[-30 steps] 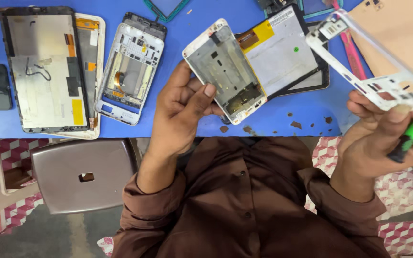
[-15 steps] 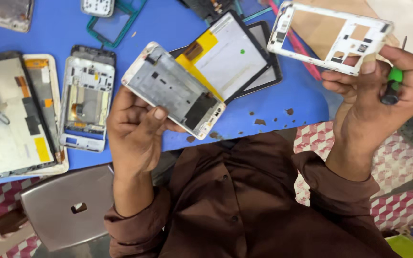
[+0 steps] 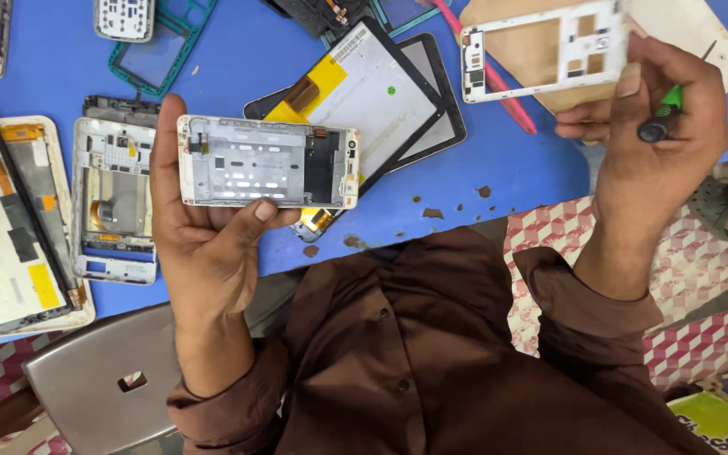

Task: The person uses a screwdriver to pry open the back of a smartphone, then removes the battery and internal components. They continue to disassemble the phone frame, separating the back cover from the main body.

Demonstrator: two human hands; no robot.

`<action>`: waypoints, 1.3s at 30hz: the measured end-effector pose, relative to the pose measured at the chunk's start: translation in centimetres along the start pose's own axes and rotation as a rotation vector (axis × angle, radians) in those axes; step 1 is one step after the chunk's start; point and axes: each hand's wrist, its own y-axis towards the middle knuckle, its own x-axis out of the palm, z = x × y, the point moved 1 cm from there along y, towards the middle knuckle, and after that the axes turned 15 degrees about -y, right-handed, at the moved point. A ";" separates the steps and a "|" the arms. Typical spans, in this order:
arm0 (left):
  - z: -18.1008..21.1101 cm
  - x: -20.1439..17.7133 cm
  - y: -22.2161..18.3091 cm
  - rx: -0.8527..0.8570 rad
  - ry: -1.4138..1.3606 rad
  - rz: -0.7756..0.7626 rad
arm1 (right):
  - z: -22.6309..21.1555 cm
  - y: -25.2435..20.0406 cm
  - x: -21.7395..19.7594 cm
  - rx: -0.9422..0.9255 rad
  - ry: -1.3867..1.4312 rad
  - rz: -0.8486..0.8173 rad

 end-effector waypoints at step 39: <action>0.7 -0.6 -1.7 -0.006 0.627 -0.350 | -3.8 -3.5 10.3 -0.276 0.361 -0.128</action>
